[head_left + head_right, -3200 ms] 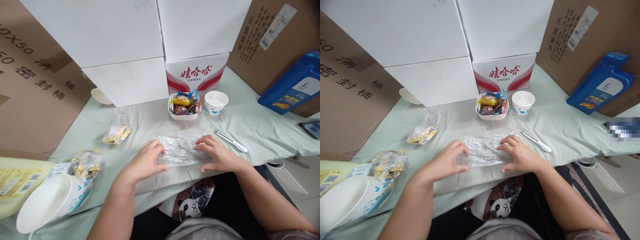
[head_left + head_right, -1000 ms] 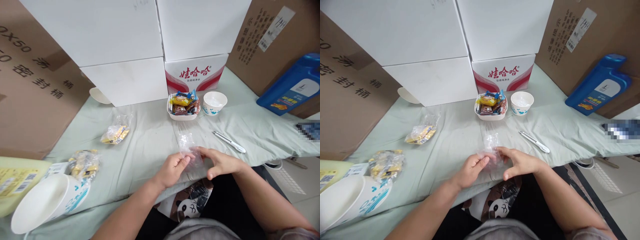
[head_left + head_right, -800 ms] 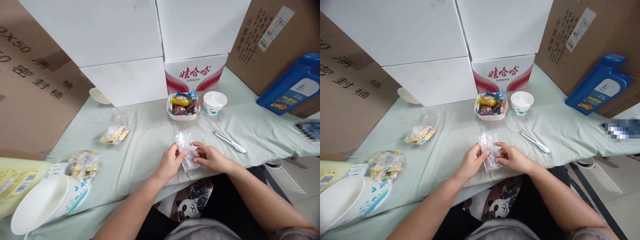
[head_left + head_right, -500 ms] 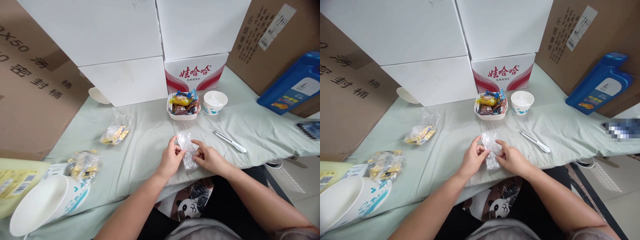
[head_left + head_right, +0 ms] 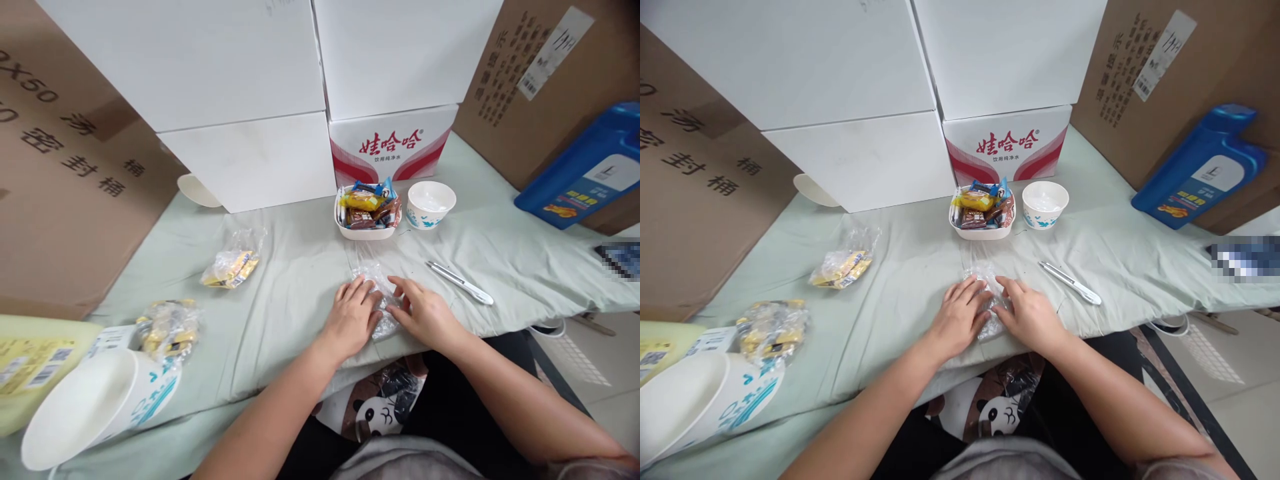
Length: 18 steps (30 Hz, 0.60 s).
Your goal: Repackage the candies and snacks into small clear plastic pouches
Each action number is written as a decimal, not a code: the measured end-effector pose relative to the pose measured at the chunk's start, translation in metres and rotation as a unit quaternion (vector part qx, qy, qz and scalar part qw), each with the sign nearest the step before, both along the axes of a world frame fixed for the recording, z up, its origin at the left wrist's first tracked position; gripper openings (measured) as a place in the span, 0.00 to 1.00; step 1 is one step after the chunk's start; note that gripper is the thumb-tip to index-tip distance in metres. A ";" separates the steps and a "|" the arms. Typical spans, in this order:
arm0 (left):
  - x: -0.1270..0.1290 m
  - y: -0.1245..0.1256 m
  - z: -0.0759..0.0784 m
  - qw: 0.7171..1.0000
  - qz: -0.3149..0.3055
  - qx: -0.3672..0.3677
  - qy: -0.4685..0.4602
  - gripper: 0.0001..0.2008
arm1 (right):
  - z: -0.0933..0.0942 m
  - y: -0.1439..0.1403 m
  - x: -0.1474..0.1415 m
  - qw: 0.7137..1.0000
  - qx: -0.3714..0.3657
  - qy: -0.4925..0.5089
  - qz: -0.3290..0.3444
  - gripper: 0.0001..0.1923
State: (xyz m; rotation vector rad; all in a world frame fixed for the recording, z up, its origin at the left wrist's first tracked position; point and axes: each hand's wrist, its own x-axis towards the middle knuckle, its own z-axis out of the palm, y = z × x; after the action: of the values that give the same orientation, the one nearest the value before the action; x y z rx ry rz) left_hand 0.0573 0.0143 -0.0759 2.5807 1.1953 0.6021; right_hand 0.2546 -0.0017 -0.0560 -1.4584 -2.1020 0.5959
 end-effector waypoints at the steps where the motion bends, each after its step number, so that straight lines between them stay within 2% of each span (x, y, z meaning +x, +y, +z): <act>1: 0.000 0.001 -0.001 1.000 0.000 -0.008 0.010 0.16 | 0.004 0.000 0.003 0.999 0.046 -0.012 0.020 0.22; 3: -0.001 0.001 -0.004 1.000 0.000 -0.011 0.014 0.16 | 0.010 0.000 0.008 0.988 0.101 -0.038 0.109 0.20; 6: -0.002 0.002 -0.005 1.000 0.000 -0.010 0.014 0.17 | 0.014 0.001 0.009 0.966 0.089 -0.082 0.230 0.15; 9: -0.001 0.001 -0.004 1.000 0.009 -0.010 0.023 0.19 | 0.012 0.001 0.006 0.961 0.073 -0.109 0.244 0.07; 11: -0.001 0.000 -0.002 0.999 0.002 -0.015 0.033 0.20 | 0.014 -0.001 0.004 0.959 0.079 -0.107 0.252 0.09; 13: -0.002 -0.001 0.002 0.998 -0.038 -0.032 0.043 0.21 | 0.019 -0.005 0.003 0.954 0.074 -0.084 0.277 0.11; 16: -0.004 -0.003 0.006 0.989 -0.124 -0.068 0.040 0.24 | 0.028 -0.010 0.006 0.946 0.012 -0.039 0.320 0.10; 18: -0.005 -0.004 0.006 0.985 -0.150 -0.081 0.020 0.27 | 0.030 -0.010 0.009 0.951 -0.031 -0.025 0.308 0.11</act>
State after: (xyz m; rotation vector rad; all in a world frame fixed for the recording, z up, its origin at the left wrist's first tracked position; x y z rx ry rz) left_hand 0.0523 0.0108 -0.0698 2.5701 0.8044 0.3738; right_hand 0.2633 -0.0117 -0.0259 -0.8251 -2.6031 0.8611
